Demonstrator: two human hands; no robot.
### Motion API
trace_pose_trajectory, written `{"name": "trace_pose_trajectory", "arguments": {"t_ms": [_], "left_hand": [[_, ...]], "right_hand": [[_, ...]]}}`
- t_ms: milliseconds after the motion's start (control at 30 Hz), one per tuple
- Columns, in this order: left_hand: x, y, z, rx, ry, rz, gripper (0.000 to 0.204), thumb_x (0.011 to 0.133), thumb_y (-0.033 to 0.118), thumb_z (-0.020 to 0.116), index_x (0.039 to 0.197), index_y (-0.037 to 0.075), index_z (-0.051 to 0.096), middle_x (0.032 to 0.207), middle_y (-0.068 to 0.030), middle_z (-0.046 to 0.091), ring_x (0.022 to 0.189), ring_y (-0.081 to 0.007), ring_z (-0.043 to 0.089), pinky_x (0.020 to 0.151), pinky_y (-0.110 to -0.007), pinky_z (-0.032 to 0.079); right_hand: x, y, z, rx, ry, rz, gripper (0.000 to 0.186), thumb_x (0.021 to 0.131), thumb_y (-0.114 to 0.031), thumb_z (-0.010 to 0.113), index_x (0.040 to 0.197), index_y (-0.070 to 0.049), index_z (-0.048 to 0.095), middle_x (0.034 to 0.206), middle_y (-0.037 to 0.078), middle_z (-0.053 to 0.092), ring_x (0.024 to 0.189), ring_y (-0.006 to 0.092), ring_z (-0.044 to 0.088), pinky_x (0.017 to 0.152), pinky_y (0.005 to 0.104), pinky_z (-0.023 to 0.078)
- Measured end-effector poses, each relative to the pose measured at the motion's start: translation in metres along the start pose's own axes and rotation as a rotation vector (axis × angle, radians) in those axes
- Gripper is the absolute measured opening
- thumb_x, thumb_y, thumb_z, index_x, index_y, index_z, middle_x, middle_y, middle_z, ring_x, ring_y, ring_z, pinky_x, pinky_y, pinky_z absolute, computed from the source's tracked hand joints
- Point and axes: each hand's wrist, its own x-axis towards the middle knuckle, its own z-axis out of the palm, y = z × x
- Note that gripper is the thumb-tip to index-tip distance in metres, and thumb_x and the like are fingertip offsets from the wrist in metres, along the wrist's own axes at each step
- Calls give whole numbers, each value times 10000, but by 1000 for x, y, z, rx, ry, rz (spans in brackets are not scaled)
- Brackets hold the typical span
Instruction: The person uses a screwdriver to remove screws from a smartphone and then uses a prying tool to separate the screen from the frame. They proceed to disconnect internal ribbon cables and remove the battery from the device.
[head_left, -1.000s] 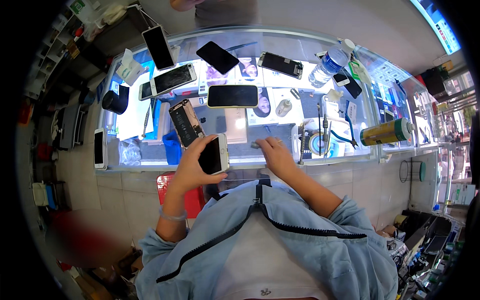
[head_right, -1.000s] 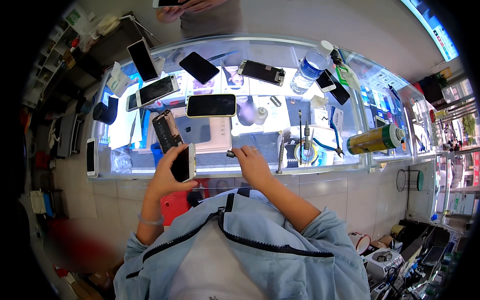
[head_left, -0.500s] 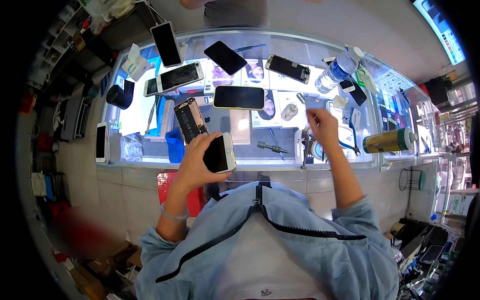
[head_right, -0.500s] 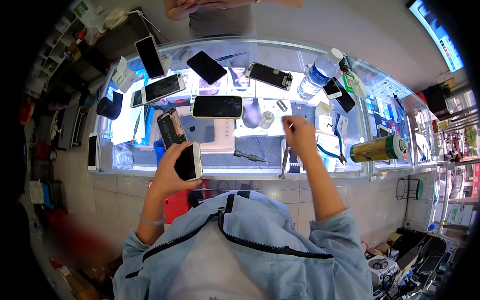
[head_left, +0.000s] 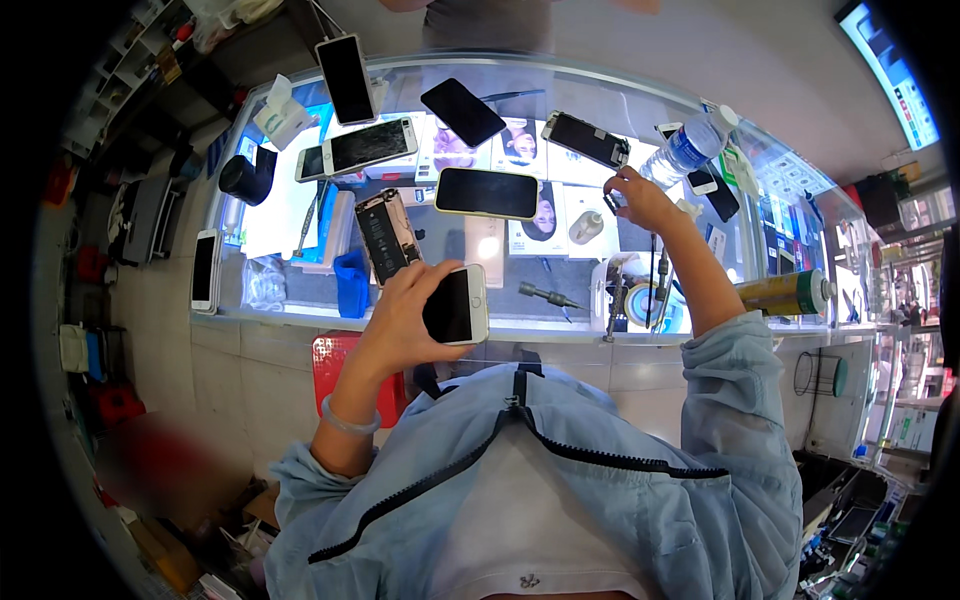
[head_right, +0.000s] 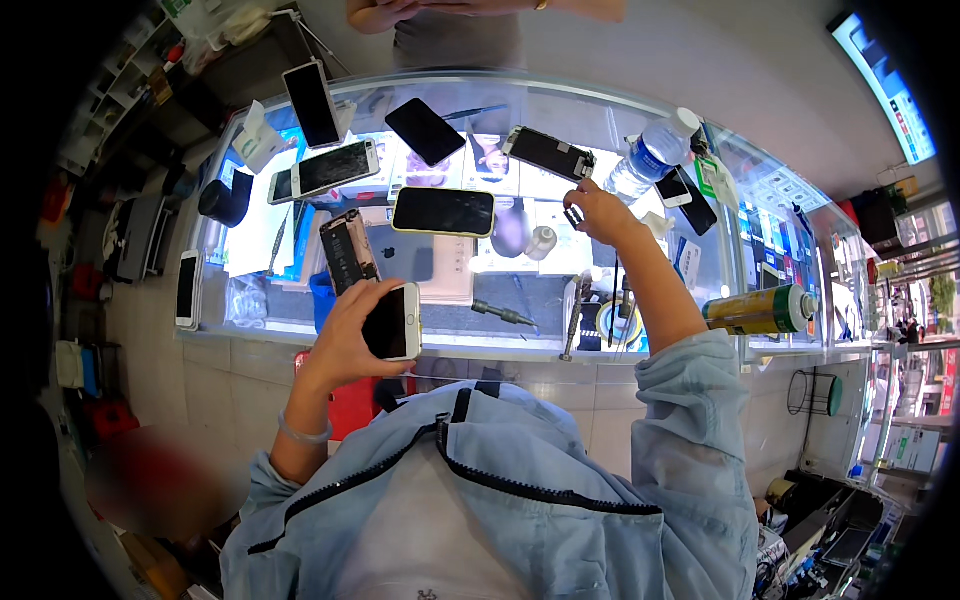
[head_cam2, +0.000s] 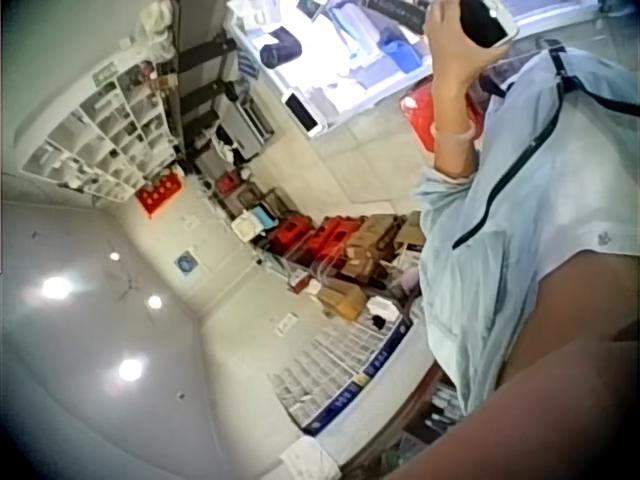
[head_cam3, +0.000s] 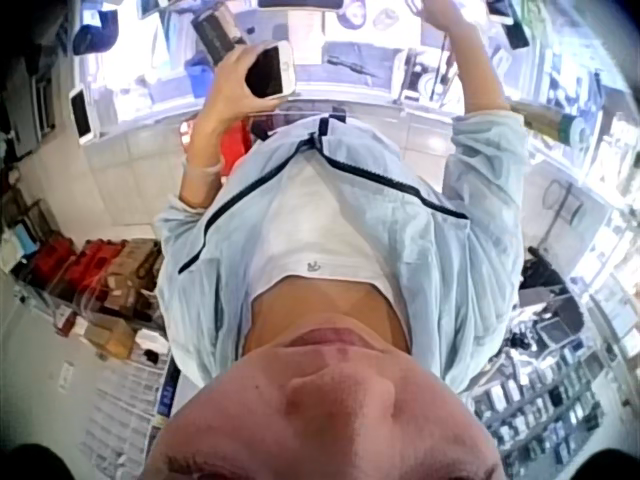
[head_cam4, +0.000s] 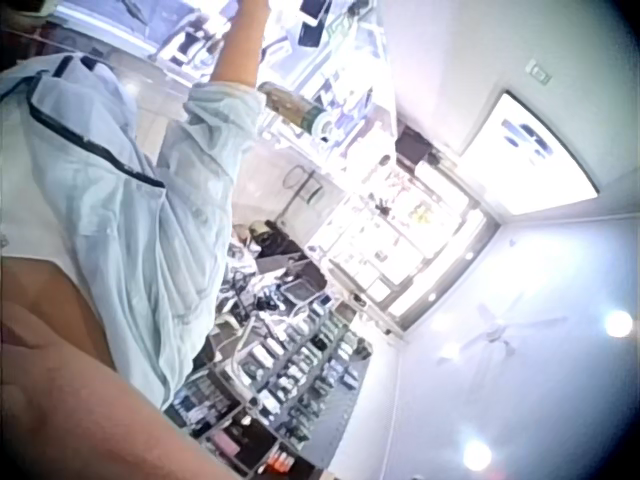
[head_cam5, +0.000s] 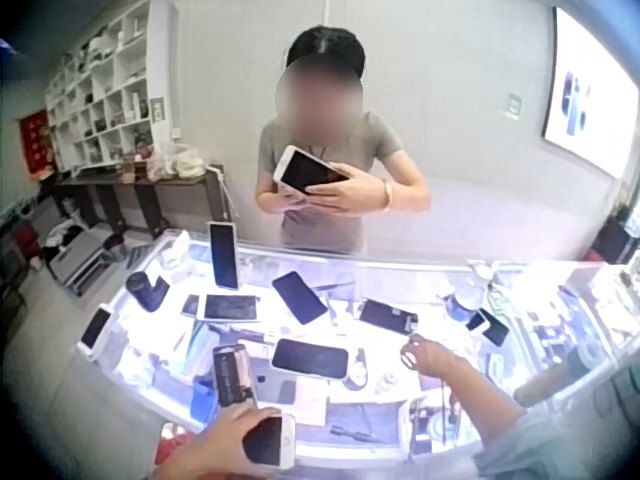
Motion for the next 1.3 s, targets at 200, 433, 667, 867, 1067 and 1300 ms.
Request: {"name": "trace_pose_trajectory", "arguments": {"t_ms": [200, 433, 667, 867, 1067, 1300], "left_hand": [[-3, 3, -1, -1, 62, 27, 842, 478, 246, 811, 1248, 95, 507, 1074, -125, 498, 1027, -321, 492, 913, -370, 392], [-8, 13, -9, 52, 237, 155, 844, 413, 209, 817, 1206, 120, 541, 1049, -102, 478, 1017, -307, 472, 967, -427, 335], [-6, 32, -9, 275, 301, 257, 817, 433, 193, 828, 1201, 157, 551, 1060, -79, 469, 1080, -279, 453, 1045, -550, 177], [1, 35, -7, 331, 211, 282, 796, 492, 152, 807, 1239, 200, 536, 1107, -67, 467, 1109, -284, 431, 1061, -568, 130], [-8, 34, -1, 419, 511, 191, 800, 503, 162, 798, 1261, 232, 550, 1342, -80, 396, 1298, -302, 284, 1024, -645, 36], [-16, 2, 1, -1572, 280, -144, 1082, 629, 483, 797, 1439, 97, 193, 1436, -145, 309, 1352, -314, 261, 1084, -465, 250]], "right_hand": [[-2, 4, -2, -18, 77, -15, 426, 617, -74, 799, 944, -46, 528, 1041, 151, 532, 946, 358, 568, 808, 411, 481], [-42, -40, -33, 350, 436, 117, 211, 754, -79, 709, 892, -41, 555, 787, 104, 661, 750, 215, 647, 668, 337, 465], [-87, -178, -61, 1660, 111, -317, 98, 760, -39, 718, 825, -42, 645, 1123, 129, 587, 1056, 194, 554, 845, 315, 483], [-87, -220, -38, 1509, -97, -85, 80, 775, -16, 715, 787, -4, 637, 966, 96, 648, 841, 105, 598, 714, 242, 506], [-85, -227, -27, 1680, 145, 50, 66, 779, -9, 712, 792, 11, 650, 776, 70, 666, 694, 87, 610, 616, 211, 492], [-81, -242, -14, 2041, 295, 13, 80, 790, 7, 696, 839, 11, 634, 835, 86, 667, 734, 115, 631, 677, 241, 517]]}}
